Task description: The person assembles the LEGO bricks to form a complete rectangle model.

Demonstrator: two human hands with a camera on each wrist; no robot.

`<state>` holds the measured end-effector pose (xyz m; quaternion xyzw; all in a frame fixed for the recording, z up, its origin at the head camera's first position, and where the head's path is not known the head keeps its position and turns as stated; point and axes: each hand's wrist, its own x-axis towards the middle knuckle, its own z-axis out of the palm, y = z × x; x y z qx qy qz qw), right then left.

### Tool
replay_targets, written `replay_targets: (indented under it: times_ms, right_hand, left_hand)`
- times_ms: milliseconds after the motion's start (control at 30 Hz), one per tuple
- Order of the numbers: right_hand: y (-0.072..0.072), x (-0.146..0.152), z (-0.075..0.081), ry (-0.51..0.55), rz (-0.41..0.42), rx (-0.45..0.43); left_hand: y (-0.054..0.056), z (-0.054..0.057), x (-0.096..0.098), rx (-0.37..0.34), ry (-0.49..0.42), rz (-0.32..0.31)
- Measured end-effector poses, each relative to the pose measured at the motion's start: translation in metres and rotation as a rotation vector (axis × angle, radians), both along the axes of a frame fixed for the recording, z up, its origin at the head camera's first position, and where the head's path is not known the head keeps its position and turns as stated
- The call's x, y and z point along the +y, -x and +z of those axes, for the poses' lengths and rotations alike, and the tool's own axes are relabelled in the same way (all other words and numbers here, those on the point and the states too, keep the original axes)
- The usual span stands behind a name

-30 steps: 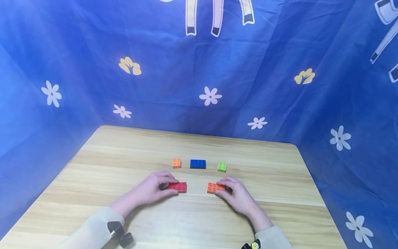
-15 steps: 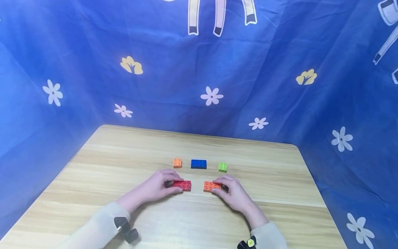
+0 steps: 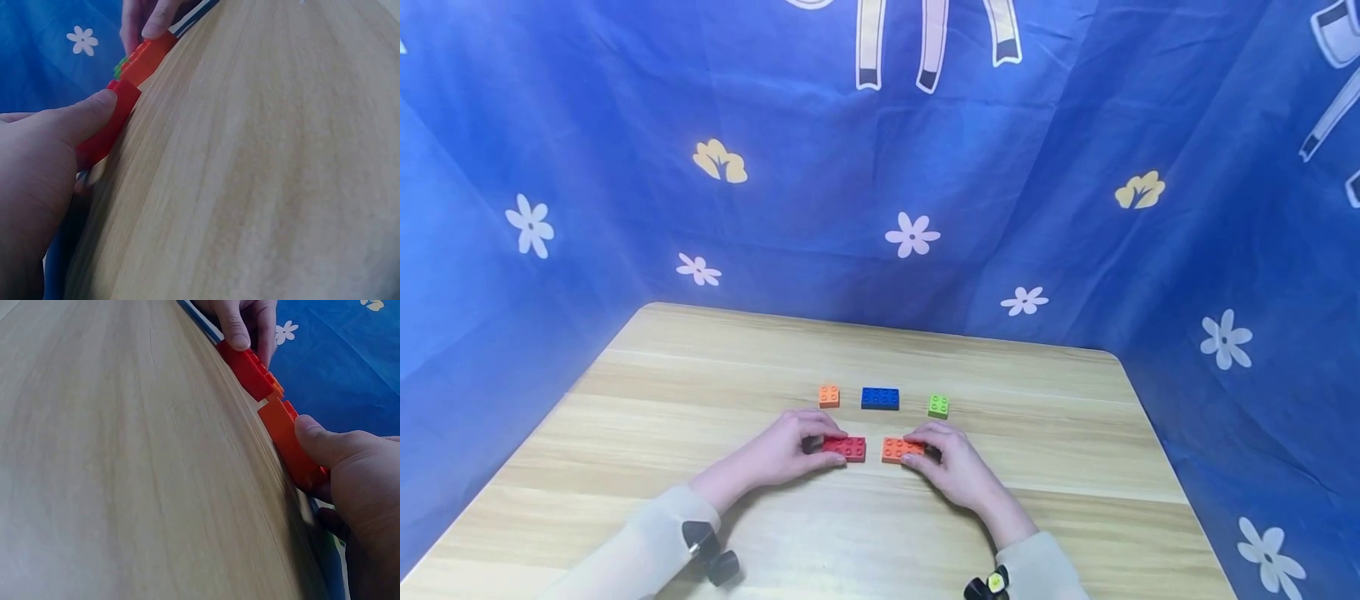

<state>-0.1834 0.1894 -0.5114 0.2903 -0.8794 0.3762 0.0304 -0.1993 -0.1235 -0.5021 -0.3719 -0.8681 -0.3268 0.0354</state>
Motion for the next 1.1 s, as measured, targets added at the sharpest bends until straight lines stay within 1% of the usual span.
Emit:
replay_targets:
  times_ms: [200,400,733,900,1000,1100]
  right_hand:
    - [0.001,-0.004,-0.001,0.009,-0.002,0.021]
    - [0.003,-0.007,-0.001,0.004,0.021,-0.002]
    - [0.003,-0.014,-0.001,0.006,0.034,-0.016]
    - [0.003,-0.016,-0.001,-0.001,0.028,-0.025]
    - [0.004,-0.015,0.002,-0.006,0.036,-0.013]
    - [0.007,-0.014,0.009,0.002,0.019,0.000]
  left_hand:
    - [0.001,0.002,0.005,0.016,-0.002,-0.002]
    - [0.003,0.000,0.009,0.019,-0.011,-0.002]
    - [0.003,-0.006,0.010,-0.021,-0.048,0.004]
    - [0.002,-0.008,0.010,-0.024,-0.059,0.018]
    - [0.002,-0.009,0.011,-0.028,-0.065,0.027]
    - [0.002,-0.009,0.011,-0.044,-0.071,0.034]
